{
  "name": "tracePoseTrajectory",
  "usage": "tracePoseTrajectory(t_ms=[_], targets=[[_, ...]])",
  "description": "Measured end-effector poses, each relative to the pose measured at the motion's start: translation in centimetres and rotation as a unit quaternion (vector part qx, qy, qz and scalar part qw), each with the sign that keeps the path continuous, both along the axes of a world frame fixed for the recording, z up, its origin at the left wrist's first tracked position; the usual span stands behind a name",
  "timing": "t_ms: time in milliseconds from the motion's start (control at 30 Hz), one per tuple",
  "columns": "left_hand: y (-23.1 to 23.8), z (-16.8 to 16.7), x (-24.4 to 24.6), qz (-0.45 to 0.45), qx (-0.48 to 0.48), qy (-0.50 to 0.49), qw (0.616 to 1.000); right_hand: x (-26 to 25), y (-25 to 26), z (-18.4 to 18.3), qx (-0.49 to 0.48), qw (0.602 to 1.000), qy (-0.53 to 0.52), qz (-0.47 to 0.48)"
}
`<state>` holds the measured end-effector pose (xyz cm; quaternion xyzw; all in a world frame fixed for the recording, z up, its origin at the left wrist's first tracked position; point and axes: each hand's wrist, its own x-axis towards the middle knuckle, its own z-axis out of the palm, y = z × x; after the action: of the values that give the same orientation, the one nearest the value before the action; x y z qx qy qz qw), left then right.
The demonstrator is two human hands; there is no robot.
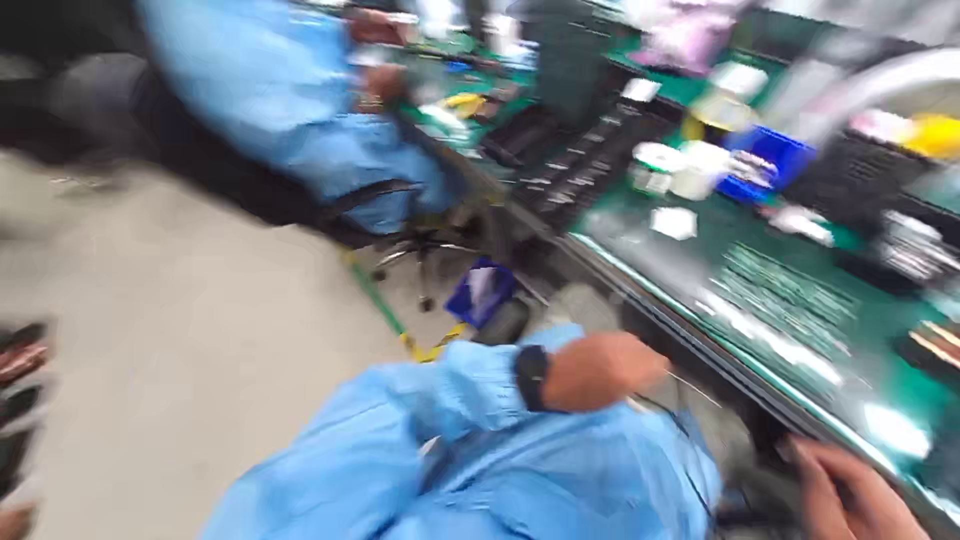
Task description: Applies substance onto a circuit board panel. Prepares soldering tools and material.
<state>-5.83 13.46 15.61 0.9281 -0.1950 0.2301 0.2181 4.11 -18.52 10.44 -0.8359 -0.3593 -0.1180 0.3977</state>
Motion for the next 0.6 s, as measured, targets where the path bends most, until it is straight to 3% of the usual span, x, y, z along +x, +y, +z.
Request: tracePoseTrajectory(t_ms=[100,200,267,500,600], targets=[[-1.3,-0.4,0.4,0.011,0.003,0.051,0.999,-0.4,-1.2,0.2,0.224,0.963,0.122,-0.089],[-2.3,-1.2,0.9,0.015,0.027,0.052,0.998,0.3,-2.1,-0.7,0.438,0.864,0.214,-0.125],[-2.8,-1.3,1.3,0.016,0.036,0.028,0.999,0.8,-2.7,-0.9,0.518,0.813,0.228,-0.136],[-3.0,0.6,5.1,0.07,0.026,-0.009,0.997,3.5,-4.1,0.1,0.589,0.763,0.16,-0.212],[-2.0,1.0,7.6,0.094,0.017,-0.006,0.995,5.4,-5.6,0.7,0.546,0.788,0.11,-0.261]])
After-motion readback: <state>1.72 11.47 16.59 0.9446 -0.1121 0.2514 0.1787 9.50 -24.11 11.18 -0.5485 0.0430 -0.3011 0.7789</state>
